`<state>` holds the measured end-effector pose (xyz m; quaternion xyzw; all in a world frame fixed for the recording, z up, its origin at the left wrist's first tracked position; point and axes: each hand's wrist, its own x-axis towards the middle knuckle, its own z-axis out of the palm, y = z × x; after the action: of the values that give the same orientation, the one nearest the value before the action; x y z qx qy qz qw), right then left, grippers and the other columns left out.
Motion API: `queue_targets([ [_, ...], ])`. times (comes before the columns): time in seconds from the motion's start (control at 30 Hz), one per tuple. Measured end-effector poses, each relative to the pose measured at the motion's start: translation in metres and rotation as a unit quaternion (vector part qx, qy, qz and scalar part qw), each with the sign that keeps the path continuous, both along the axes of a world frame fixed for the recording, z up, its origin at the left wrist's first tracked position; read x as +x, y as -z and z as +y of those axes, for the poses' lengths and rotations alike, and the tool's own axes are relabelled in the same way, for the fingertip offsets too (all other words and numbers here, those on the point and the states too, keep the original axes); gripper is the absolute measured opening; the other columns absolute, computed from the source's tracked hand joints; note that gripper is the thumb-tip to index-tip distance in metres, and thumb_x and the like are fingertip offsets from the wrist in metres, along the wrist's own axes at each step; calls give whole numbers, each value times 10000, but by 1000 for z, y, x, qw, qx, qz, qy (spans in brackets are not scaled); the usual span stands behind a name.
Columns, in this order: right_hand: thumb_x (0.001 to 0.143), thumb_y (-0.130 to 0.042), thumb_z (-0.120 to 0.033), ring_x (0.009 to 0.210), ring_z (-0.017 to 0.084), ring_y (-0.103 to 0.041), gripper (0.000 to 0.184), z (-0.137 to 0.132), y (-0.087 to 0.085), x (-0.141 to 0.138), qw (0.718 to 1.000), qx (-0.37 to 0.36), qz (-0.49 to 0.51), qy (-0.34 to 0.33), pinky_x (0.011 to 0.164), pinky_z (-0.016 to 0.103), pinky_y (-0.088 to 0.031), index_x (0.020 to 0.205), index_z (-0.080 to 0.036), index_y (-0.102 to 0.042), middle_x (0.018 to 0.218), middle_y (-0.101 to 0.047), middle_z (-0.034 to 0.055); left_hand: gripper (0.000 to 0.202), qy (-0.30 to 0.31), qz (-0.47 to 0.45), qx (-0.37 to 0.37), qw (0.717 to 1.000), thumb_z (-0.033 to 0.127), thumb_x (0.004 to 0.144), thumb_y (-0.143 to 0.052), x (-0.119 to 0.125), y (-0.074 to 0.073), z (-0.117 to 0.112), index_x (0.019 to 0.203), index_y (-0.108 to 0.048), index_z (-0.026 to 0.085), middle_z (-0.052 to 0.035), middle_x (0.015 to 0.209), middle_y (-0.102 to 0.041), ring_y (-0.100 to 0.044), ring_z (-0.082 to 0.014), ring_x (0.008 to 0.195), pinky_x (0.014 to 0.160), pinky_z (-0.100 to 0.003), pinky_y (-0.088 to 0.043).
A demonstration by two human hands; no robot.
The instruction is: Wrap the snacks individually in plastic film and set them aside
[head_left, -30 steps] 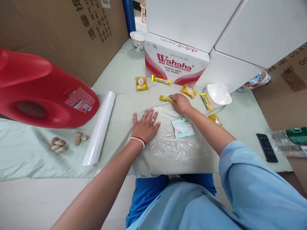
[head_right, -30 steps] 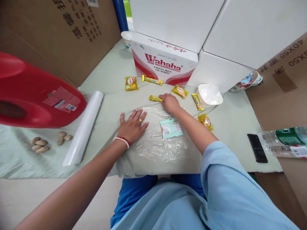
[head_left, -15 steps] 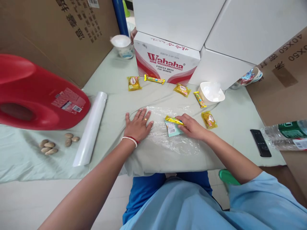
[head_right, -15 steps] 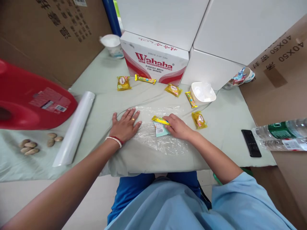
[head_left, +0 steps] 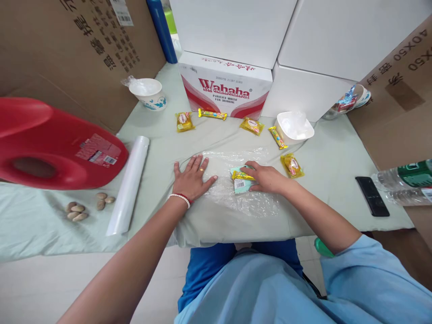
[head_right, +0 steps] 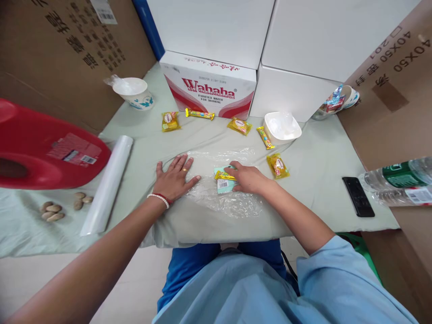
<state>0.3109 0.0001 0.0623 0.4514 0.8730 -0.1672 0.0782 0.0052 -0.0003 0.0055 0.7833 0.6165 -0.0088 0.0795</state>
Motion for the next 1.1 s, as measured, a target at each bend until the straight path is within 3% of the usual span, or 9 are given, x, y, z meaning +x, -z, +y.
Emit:
queue_targets([
  [0.23, 946, -617, -292, 935, 298, -744, 562, -7, -7, 15, 998, 38, -38, 41, 732, 356, -514, 1499, -213, -560, 1366, -679, 156, 808, 2, -9, 5, 1000, 717, 1033, -282, 0, 2, 0, 1696, -275, 256, -125, 1778, -215, -211, -356, 1642, 1272, -768, -63],
  [0.4, 898, -638, -276, 1048, 298, -716, 442, 2, -22, 37, 992, 16, 74, 101, 836, 352, -524, 1337, -228, -654, 1240, -743, 103, 812, 4, -19, 8, 1000, 715, 1037, -272, -1, 3, -1, 1692, -282, 236, -123, 1777, -211, -205, -338, 1646, 1272, -774, -68],
  [0.53, 883, -626, -271, 942, 270, -710, 347, 5, -35, 31, 974, 22, 163, 156, 814, 347, -530, 1224, -224, -670, 1058, -760, 58, 802, 4, -24, 16, 1000, 714, 1038, -270, -2, 5, -1, 1688, -296, 245, -118, 1778, -206, -200, -325, 1649, 1280, -763, -49],
  [0.6, 889, -627, -264, 1007, 277, -710, 355, 3, -32, 16, 970, 39, 183, 152, 868, 360, -536, 1240, -216, -661, 1118, -751, 73, 792, 5, -25, 17, 1000, 706, 1043, -263, -2, 5, -1, 1686, -301, 246, -115, 1777, -207, -206, -317, 1648, 1281, -763, -54],
  [0.7, 916, -646, -261, 1163, 298, -686, 418, -6, -13, -15, 978, 38, 166, 117, 958, 381, -535, 1330, -204, -633, 1310, -696, 118, 789, 6, -25, 18, 1000, 695, 1048, -260, -1, 4, -1, 1686, -299, 233, -116, 1774, -214, -217, -319, 1645, 1279, -767, -67],
  [0.87, 985, -678, -433, 1198, 298, -681, 491, -20, 20, -37, 990, -6, 124, 61, 938, 398, -574, 1428, -235, -601, 1570, -516, 147, 788, -1, -17, 16, 1000, 693, 1047, -260, 0, 4, -1, 1686, -300, 233, -93, 1775, -214, -218, -322, 1644, 1282, -767, -80],
  [1.0, 1084, -494, -482, 1198, 272, -667, 427, -16, 15, -25, 967, 73, 231, 83, 981, 404, -569, 1418, -245, -616, 1485, -563, 148, 792, 1, -21, 18, 1000, 708, 1043, -252, -1, 4, -1, 1686, -303, 249, -87, 1776, -213, -217, -318, 1646, 1288, -759, -80],
  [1.1, 1098, -456, -485, 1140, 261, -673, 447, -13, 7, -24, 958, 113, 253, 75, 971, 414, -569, 1442, -244, -610, 1465, -574, 155, 785, -1, -24, 21, 1000, 704, 1044, -248, -1, 5, 0, 1688, -300, 258, -88, 1775, -219, -218, -324, 1645, 1287, -757, -79],
])
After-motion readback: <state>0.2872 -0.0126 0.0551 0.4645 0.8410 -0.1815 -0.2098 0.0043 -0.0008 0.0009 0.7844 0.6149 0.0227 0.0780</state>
